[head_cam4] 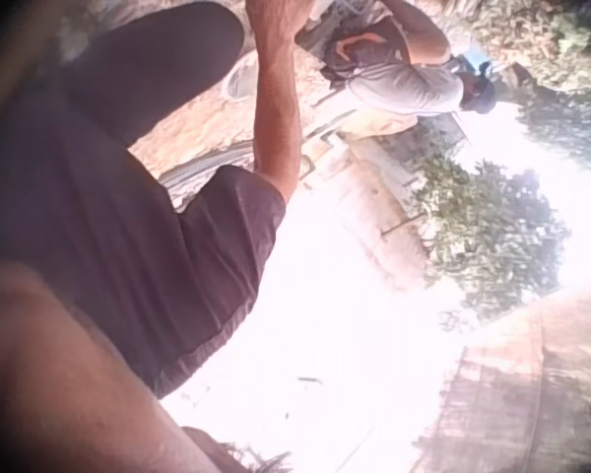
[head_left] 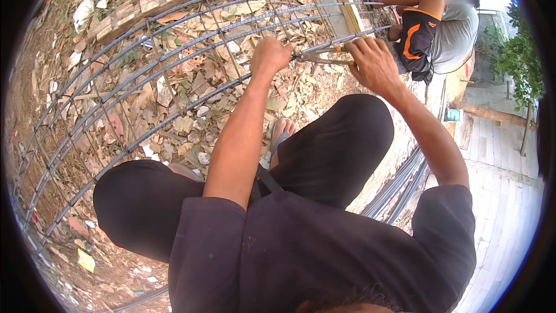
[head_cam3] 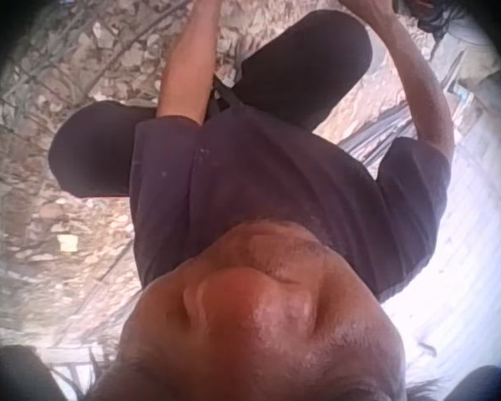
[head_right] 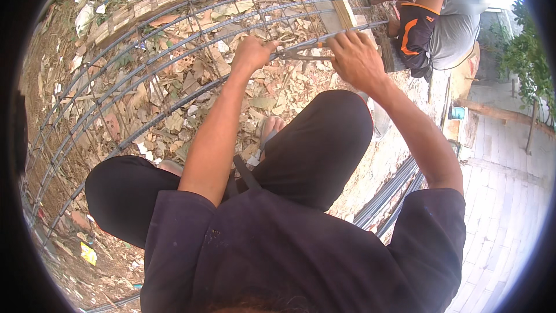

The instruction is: The person assembles a metal rebar frame by using pliers to twist thin wire ties around the intersections of metal rods. The person positions the wire by hand and then tightens it using the tool to secure the structure.

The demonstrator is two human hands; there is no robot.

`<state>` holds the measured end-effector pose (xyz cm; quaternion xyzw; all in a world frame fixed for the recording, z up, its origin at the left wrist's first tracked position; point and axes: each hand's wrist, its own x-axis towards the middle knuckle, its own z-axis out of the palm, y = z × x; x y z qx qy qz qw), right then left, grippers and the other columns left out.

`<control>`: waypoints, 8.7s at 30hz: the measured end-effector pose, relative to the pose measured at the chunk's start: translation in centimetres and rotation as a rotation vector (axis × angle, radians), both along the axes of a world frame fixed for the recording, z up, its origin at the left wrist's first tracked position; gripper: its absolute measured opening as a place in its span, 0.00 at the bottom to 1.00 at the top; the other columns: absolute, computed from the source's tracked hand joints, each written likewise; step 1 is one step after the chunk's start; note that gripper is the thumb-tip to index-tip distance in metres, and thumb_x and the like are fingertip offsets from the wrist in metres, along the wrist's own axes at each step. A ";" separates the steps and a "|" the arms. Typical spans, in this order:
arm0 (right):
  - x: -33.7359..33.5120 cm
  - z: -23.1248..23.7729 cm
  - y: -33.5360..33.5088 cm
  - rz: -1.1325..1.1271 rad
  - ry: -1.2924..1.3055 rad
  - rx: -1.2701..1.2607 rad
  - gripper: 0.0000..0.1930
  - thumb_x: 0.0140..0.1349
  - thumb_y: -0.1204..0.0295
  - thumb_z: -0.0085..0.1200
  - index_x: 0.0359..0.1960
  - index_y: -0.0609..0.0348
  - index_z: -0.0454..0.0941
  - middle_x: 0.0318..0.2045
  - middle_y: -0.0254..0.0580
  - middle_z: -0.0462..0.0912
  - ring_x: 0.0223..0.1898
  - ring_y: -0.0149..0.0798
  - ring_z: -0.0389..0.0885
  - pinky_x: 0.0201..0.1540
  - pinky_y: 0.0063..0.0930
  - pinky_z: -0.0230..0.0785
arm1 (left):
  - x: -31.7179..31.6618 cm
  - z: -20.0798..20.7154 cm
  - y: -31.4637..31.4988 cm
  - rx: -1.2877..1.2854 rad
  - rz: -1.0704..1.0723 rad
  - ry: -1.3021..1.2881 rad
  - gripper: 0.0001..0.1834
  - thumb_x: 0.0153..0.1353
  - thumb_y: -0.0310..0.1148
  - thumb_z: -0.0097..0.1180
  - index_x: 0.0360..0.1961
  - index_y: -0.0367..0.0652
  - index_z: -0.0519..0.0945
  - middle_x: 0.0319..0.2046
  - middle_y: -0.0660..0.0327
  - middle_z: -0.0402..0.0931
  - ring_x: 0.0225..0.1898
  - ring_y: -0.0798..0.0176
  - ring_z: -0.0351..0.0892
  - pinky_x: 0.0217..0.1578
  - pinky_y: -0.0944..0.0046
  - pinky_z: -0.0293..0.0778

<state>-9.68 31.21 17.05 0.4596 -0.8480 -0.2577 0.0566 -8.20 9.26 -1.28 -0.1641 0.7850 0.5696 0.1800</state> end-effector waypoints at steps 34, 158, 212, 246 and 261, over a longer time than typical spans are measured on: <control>1.1 -3.5 0.8 -0.403 -0.148 0.163 0.30 0.68 0.80 0.46 0.73 0.55 0.67 0.49 0.57 0.85 0.56 0.55 0.84 0.58 0.49 0.75 | -0.5 -0.8 -0.1 0.091 0.000 -0.071 0.27 0.64 0.55 0.67 0.37 0.35 0.90 0.42 0.44 0.88 0.45 0.43 0.89 0.46 0.45 0.82; 5.6 -10.7 6.1 -1.230 -1.873 -1.024 0.24 0.75 0.59 0.56 0.64 0.63 0.76 0.43 0.50 0.88 0.39 0.38 0.88 0.44 0.32 0.81 | -0.1 1.2 -1.0 0.219 -0.056 -0.116 0.26 0.69 0.53 0.63 0.39 0.36 0.88 0.27 0.57 0.86 0.22 0.66 0.85 0.19 0.64 0.75; -7.3 -5.0 9.8 -0.711 -0.288 -0.945 0.25 0.76 0.63 0.51 0.68 0.66 0.73 0.62 0.49 0.81 0.58 0.41 0.81 0.51 0.34 0.75 | 58.6 0.6 -66.1 -1.102 1.442 -0.500 0.32 0.67 0.56 0.58 0.54 0.35 0.83 0.52 0.37 0.83 0.56 0.33 0.82 0.58 0.41 0.76; 1.0 8.3 -29.3 0.400 -0.431 -1.004 0.34 0.67 0.64 0.60 0.74 0.51 0.64 0.66 0.57 0.70 0.70 0.55 0.68 0.71 0.53 0.65 | 41.6 9.5 -31.7 -1.301 1.150 0.630 0.28 0.83 0.46 0.41 0.64 0.30 0.76 0.53 0.39 0.83 0.54 0.40 0.83 0.50 0.48 0.78; 9.0 -8.7 -41.6 0.354 -1.243 -0.372 0.38 0.63 0.50 0.65 0.69 0.61 0.72 0.57 0.62 0.83 0.61 0.60 0.80 0.64 0.49 0.71 | 38.3 1.7 -21.7 -0.874 0.716 0.168 0.17 0.79 0.44 0.50 0.53 0.43 0.82 0.28 0.50 0.84 0.31 0.49 0.86 0.30 0.52 0.77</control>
